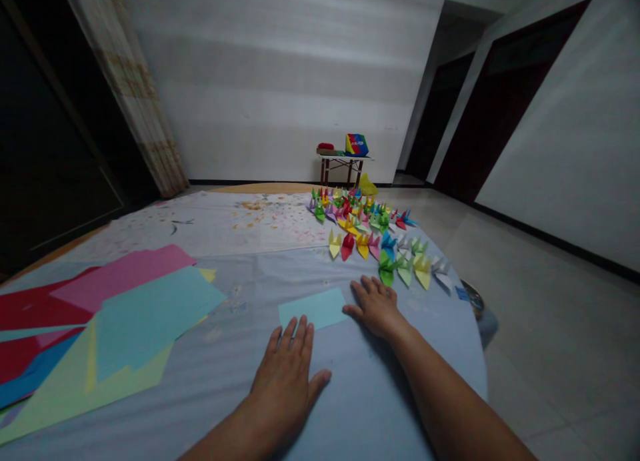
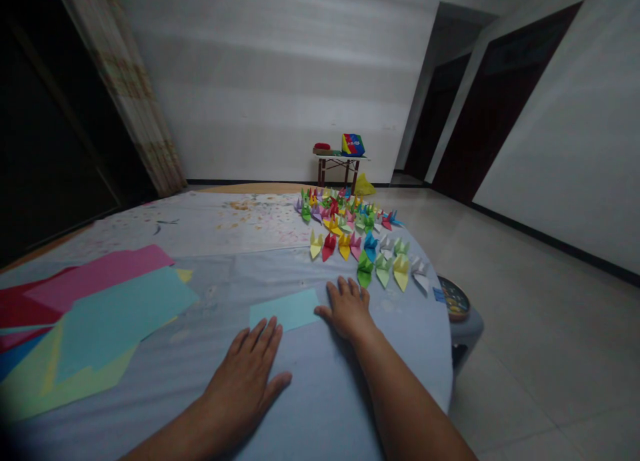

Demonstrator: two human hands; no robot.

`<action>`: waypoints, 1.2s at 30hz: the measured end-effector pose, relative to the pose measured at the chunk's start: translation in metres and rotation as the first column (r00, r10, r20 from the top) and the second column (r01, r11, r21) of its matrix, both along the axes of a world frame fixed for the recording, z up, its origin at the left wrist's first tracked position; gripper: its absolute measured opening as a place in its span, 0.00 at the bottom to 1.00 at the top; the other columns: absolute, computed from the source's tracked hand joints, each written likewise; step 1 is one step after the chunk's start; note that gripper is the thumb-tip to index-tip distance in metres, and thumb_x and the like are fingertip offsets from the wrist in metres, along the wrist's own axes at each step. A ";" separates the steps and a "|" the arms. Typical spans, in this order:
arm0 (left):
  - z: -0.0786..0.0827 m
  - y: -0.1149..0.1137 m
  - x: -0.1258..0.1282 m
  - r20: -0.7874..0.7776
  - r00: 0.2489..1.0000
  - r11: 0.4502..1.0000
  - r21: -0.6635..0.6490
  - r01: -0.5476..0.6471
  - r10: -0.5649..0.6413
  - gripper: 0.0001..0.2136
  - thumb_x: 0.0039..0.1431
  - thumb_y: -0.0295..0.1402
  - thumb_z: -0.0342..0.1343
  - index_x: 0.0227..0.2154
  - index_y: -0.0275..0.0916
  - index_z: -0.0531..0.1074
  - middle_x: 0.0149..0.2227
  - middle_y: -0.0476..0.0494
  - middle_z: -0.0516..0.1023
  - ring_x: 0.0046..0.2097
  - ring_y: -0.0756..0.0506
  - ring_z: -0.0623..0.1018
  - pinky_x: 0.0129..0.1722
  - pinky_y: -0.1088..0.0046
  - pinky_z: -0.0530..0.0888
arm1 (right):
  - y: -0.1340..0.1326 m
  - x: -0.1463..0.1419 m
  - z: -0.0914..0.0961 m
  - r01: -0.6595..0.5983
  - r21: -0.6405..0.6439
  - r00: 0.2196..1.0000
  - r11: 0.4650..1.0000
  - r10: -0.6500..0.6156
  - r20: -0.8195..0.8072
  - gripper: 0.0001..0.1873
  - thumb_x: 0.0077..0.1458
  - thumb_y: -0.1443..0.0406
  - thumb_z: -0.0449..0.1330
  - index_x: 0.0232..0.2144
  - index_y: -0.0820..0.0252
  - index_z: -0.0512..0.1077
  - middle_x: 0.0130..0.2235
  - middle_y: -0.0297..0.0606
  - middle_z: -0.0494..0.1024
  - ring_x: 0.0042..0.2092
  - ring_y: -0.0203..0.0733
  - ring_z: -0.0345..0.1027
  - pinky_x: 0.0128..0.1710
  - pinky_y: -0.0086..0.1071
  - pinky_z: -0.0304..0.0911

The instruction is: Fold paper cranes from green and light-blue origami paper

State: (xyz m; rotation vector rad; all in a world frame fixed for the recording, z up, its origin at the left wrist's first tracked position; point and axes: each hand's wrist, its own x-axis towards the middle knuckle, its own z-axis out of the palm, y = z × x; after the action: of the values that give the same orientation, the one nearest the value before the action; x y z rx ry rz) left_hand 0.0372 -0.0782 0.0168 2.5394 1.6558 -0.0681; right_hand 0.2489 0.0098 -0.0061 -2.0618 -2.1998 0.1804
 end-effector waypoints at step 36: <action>-0.008 0.015 -0.015 0.236 0.938 0.933 0.313 0.176 -0.256 0.16 0.56 0.32 0.49 0.48 0.40 0.65 0.51 0.38 0.68 0.52 0.41 0.66 0.52 0.56 0.64 | -0.017 -0.025 0.024 -0.377 0.006 0.885 0.926 0.363 -0.292 0.16 0.50 0.55 0.55 0.39 0.57 0.69 0.32 0.37 0.73 0.34 0.39 0.64 0.33 0.29 0.53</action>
State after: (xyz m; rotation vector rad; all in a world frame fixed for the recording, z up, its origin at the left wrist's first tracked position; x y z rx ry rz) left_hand 0.0218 -0.0631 0.0089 2.7742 1.3589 0.5208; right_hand 0.2238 -0.0073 0.0180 -1.4926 -2.3892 0.5414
